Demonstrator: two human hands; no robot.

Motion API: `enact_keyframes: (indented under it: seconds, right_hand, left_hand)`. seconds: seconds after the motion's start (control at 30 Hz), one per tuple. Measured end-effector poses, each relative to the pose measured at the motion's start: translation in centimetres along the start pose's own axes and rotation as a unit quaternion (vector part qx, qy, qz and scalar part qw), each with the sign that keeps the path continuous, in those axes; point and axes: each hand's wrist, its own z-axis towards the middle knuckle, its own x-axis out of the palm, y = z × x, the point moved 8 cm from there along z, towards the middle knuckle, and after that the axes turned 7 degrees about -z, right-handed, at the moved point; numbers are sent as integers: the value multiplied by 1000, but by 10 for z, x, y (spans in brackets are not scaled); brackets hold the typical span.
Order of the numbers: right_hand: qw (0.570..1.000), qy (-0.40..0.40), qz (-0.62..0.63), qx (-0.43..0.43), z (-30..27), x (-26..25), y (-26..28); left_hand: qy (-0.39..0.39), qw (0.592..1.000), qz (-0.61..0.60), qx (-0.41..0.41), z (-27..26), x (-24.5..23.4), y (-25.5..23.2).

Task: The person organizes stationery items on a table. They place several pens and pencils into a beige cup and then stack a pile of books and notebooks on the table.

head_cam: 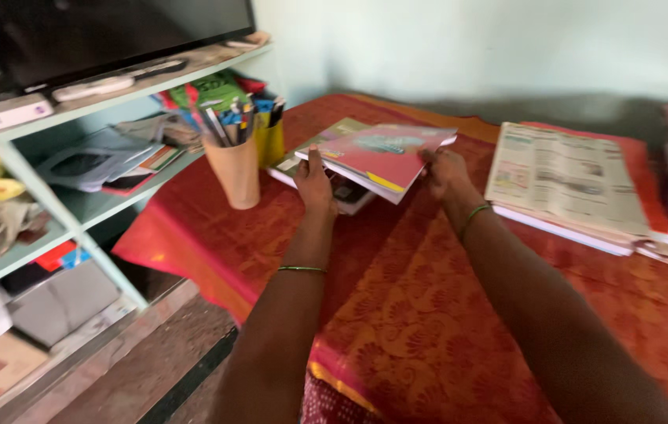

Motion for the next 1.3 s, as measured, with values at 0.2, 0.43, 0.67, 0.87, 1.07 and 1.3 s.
enact_keyframes:
  seconds: [0.2, 0.43, 0.67, 0.87, 1.07, 1.3]
  right_hand:
    - [996, 5, -94, -5, -7, 53, -68]
    - [986, -47, -114, -114, -2, 57, -74]
    - [987, -62, -91, -119, 9, 39, -88]
    - [981, -49, -136, -129, -14, 57, -67]
    - [980, -8, -152, -125, -21, 65, -62]
    - [979, -16, -151, -134, 7, 50, -82]
  left_hand:
    - [-93, 939, 250, 219, 32, -64, -31]
    - [-159, 870, 430, 182, 22, -78, -24]
    - [-141, 939, 262, 171, 25, -85, -13]
    - [-94, 850, 446, 265, 27, -78, -15]
    - [-64, 861, 465, 194, 20, -71, -15]
    - [-29, 819, 523, 232, 25, -64, -8]
